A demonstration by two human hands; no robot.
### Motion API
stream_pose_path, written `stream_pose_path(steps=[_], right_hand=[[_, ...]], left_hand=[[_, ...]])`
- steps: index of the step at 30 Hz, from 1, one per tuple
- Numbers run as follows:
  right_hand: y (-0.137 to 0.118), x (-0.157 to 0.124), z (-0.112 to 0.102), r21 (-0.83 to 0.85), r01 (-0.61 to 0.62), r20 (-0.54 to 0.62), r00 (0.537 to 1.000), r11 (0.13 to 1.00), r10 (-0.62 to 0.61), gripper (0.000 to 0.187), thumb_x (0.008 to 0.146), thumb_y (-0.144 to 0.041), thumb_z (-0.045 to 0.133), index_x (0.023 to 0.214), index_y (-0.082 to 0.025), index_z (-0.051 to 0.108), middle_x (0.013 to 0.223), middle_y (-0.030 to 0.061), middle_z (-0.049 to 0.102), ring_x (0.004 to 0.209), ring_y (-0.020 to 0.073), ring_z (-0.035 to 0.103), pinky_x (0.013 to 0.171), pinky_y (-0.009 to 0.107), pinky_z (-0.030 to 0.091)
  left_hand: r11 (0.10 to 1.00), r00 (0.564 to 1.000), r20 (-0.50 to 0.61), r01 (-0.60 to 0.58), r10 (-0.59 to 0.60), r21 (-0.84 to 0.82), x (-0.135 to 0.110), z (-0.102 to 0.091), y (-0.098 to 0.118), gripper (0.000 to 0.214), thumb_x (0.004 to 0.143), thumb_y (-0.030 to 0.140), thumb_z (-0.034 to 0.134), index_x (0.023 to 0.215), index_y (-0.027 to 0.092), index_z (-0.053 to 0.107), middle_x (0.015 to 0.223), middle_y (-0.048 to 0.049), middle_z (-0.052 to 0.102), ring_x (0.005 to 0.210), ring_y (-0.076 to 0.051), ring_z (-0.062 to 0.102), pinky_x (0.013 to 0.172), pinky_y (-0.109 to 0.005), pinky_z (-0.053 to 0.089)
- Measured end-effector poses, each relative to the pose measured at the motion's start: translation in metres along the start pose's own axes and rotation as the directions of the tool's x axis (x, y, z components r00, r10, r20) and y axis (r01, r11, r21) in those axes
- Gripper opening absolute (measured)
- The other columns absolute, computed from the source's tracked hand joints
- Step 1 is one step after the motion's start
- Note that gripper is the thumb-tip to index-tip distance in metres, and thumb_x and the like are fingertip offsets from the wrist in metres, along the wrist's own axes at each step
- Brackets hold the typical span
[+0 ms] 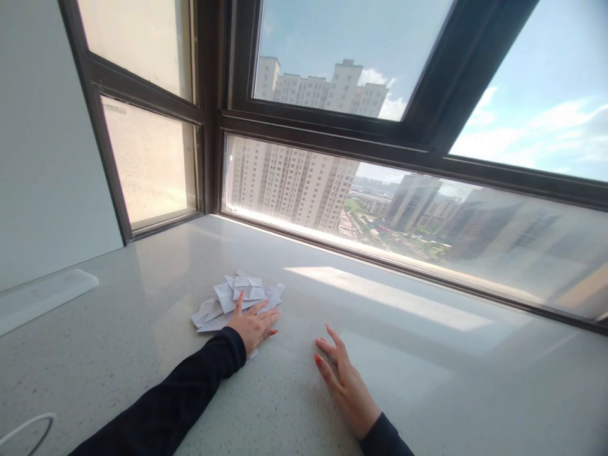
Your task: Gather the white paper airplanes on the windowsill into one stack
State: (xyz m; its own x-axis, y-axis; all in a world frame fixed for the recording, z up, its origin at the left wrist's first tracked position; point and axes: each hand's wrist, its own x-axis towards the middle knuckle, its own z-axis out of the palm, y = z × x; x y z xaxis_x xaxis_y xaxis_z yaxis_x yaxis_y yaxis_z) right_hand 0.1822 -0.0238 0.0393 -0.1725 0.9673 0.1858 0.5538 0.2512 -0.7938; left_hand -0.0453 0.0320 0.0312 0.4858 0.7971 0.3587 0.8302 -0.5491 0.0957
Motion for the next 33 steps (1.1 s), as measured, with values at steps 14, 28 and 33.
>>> stream_pose_path(steps=[14, 28, 33], right_hand=[[0.004, 0.001, 0.002, -0.011, 0.016, -0.011, 1.000, 1.000, -0.016, 0.056, 0.077, -0.035, 0.039, 0.126, -0.015, 0.017, 0.108, 0.0134, 0.054, 0.105, 0.0186, 0.047, 0.090, 0.039, 0.034], [0.010, 0.002, 0.002, -0.035, 0.040, -0.015, 0.999, 0.999, -0.041, 0.056, 0.078, -0.036, 0.039, 0.126, -0.017, 0.018, 0.108, 0.0127, 0.055, 0.104, 0.0189, 0.048, 0.088, 0.037, 0.037], [0.009, 0.002, 0.000, -0.103, 0.054, 0.017, 0.998, 0.993, -0.053, 0.055, 0.079, -0.034, 0.037, 0.126, -0.016, 0.017, 0.109, 0.0129, 0.054, 0.105, 0.0188, 0.047, 0.089, 0.038, 0.036]], left_hand=[[0.994, 0.977, -0.207, -0.026, 0.048, 0.108, 0.005, 0.009, 0.000, 0.036, 0.082, 0.043, 0.027, 0.108, 0.028, 0.047, 0.116, 0.0024, 0.051, 0.112, -0.018, 0.034, 0.091, -0.048, -0.023], [0.967, 0.962, -0.231, 0.190, -0.149, 0.170, 0.003, -0.003, 0.002, 0.034, 0.078, 0.046, 0.032, 0.097, 0.029, 0.055, 0.119, -0.0009, 0.048, 0.112, -0.023, 0.033, 0.093, -0.055, -0.006], [0.976, 0.968, -0.156, 0.206, -0.195, 0.063, 0.005, -0.013, 0.020, 0.036, 0.078, 0.045, 0.032, 0.101, 0.027, 0.052, 0.119, -0.0031, 0.046, 0.110, -0.026, 0.033, 0.091, -0.056, 0.009]])
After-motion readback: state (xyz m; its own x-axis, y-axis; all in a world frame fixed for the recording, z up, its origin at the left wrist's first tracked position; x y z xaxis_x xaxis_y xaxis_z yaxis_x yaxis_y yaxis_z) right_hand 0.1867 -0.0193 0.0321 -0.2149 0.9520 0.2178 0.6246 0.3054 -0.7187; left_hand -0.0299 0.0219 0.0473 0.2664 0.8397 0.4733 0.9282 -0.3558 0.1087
